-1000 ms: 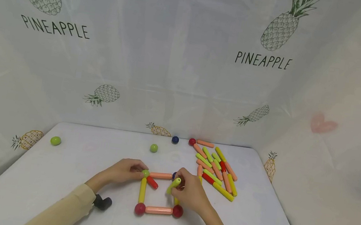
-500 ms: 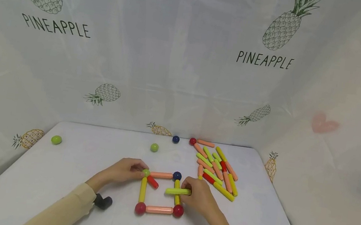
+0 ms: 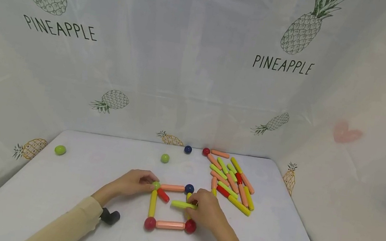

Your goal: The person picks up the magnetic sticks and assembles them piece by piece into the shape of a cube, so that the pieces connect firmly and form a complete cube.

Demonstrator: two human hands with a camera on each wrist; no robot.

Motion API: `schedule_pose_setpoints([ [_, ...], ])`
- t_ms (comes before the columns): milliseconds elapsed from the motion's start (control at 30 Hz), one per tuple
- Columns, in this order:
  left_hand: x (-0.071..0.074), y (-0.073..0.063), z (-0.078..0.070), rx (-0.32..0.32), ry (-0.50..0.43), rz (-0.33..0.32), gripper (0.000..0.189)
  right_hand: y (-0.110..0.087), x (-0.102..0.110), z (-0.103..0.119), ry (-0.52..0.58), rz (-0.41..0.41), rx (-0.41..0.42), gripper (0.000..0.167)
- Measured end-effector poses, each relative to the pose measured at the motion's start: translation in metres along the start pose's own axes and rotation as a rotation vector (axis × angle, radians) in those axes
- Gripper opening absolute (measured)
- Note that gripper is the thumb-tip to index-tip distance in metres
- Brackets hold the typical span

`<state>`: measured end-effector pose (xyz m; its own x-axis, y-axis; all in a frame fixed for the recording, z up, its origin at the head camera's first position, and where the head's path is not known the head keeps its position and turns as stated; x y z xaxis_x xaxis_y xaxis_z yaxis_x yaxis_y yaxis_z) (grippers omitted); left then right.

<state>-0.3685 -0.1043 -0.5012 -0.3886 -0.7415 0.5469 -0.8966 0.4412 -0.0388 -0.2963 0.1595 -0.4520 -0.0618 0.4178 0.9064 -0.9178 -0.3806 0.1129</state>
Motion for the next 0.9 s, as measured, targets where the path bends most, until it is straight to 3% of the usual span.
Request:
schedule_pose_setpoints([
  [467, 0.000, 0.000, 0.001, 0.001, -0.001, 0.004, 0.019, 0.001, -0.017, 0.012, 0.042, 0.019, -0.048, 0.013],
  [900, 0.001, 0.000, 0.003, -0.002, 0.004, -0.001, 0.020, 0.009, -0.024, 0.015, 0.097, 0.166, -0.033, 0.016],
])
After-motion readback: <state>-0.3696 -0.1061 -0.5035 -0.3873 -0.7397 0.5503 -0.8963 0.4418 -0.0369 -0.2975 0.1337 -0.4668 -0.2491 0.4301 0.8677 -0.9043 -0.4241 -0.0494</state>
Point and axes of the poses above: each hand's wrist, its own y-axis towards the middle knuckle, its own x-axis out of the back of the hand, z = x × y, the point moved 6 cm from there along y, towards the middle knuckle, and after that the axes turned 7 degrees about -y, right-handed, at the moved point
